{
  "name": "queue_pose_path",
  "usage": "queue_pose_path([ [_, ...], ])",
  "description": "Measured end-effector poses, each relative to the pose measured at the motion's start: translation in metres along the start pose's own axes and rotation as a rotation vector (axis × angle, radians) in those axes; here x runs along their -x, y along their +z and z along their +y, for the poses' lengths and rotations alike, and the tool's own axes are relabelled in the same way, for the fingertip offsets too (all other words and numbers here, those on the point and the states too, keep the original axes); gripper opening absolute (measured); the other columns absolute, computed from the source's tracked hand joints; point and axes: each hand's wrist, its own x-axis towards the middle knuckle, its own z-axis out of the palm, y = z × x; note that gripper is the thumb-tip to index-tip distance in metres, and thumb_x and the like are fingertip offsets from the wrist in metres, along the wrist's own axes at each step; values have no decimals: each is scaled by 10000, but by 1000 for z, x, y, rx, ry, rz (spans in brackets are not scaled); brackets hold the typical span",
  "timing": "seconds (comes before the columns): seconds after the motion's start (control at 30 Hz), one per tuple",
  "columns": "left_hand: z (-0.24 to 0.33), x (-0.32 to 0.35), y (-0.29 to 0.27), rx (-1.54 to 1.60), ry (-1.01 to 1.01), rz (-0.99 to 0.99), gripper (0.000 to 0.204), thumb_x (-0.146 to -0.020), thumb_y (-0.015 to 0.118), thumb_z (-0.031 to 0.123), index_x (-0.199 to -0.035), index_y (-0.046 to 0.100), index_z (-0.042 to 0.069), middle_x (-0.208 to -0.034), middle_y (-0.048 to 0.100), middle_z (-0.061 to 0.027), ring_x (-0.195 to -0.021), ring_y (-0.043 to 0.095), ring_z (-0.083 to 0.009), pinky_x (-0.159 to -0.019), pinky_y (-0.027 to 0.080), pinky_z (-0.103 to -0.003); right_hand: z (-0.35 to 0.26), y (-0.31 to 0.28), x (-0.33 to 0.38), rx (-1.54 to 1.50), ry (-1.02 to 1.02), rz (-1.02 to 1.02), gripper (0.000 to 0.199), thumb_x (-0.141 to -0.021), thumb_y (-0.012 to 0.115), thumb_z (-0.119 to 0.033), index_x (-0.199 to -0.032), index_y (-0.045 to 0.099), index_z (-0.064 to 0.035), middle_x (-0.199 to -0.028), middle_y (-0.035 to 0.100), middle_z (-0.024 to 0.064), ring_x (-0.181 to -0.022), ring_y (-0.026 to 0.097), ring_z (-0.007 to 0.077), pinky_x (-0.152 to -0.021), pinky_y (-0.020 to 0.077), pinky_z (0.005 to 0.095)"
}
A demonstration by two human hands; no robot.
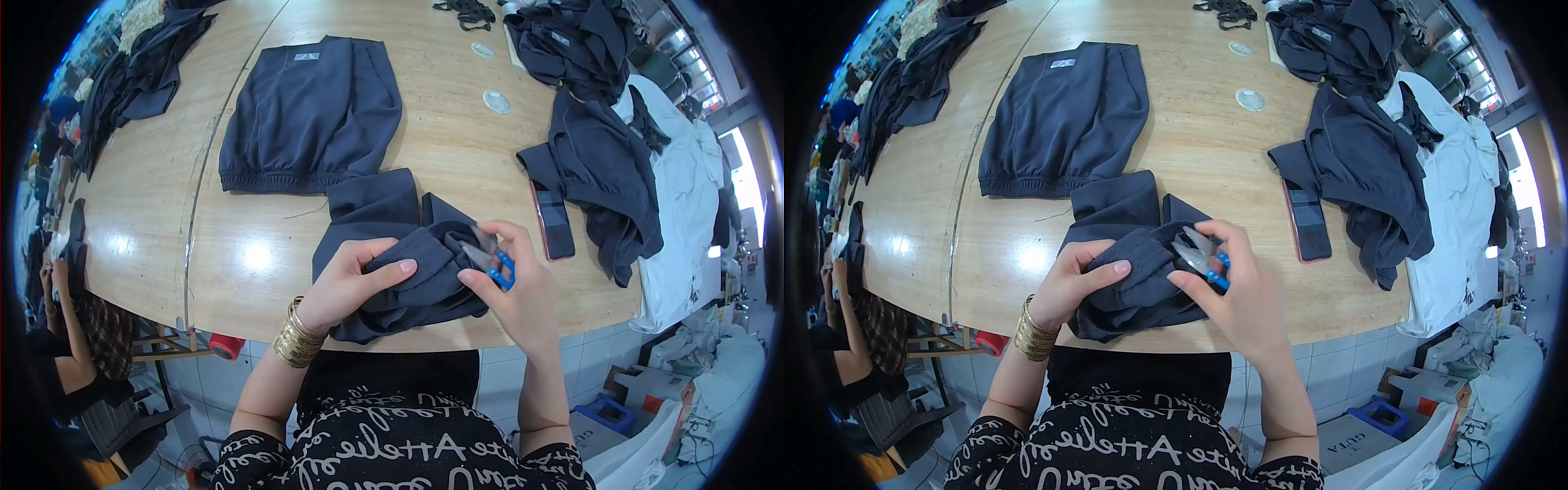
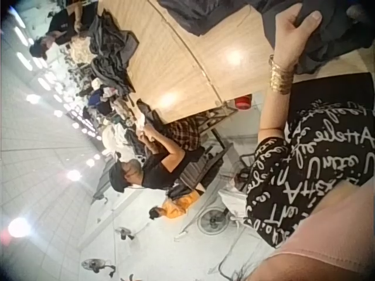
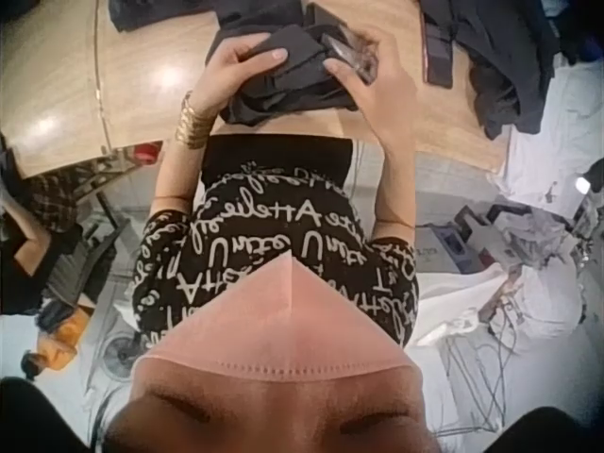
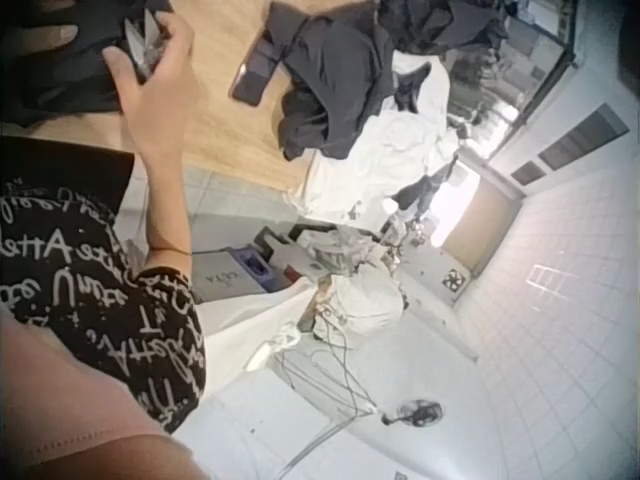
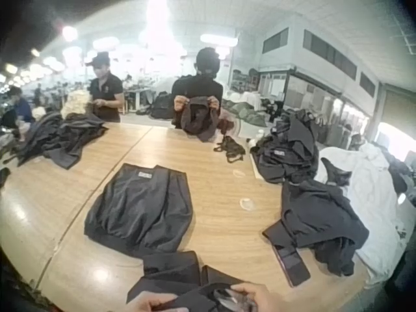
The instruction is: Inspect several pairs of shorts and use thread snips to trim loose threads.
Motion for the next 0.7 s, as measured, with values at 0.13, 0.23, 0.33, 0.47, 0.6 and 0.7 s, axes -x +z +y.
queue_pose_path([
  [0.13,2,2,3,-3,29,-21,268,-914,586,185,-1029,629,-54,-931,642,-14,-836,539,-38,-756,459,-201,1,8,12,-21,-156,13,317,-790,714,-184,-1043,569,-60,-814,597,51,-651,550,164,-592,442,276],
  [0.23,3,3,6,-2,69,5,266,-922,574,182,-1020,629,-59,-906,638,-7,-814,526,-34,-739,454,-201,-2,9,14,77,-234,47,307,-777,715,-171,-1036,583,-71,-805,598,49,-664,557,182,-596,435,289],
  [0.33,2,4,7,-43,101,22,251,-926,562,174,-984,624,-62,-854,622,1,-776,504,-31,-704,444,-205,-3,9,14,171,-309,78,298,-768,716,-163,-1022,591,-72,-786,588,41,-665,557,185,-590,427,293],
  [0.47,0,5,6,-157,158,7,235,-926,557,168,-948,614,-59,-794,591,3,-737,481,-30,-666,428,-208,-3,9,14,242,-364,91,293,-762,716,-158,-1015,597,-72,-776,584,33,-666,558,184,-593,425,294],
  [0.6,1,6,7,-234,192,10,228,-926,554,166,-927,605,-56,-773,565,5,-721,466,-33,-650,416,-208,-4,8,13,273,-384,89,291,-767,713,-158,-1019,597,-72,-775,585,32,-666,559,186,-596,425,294],
  [0.7,3,6,7,-169,174,-4,215,-924,561,162,-923,607,-48,-789,570,13,-732,472,-29,-659,417,-200,-5,12,13,160,-324,69,302,-777,712,-160,-1035,587,-65,-790,589,45,-650,557,179,-585,433,288],
])
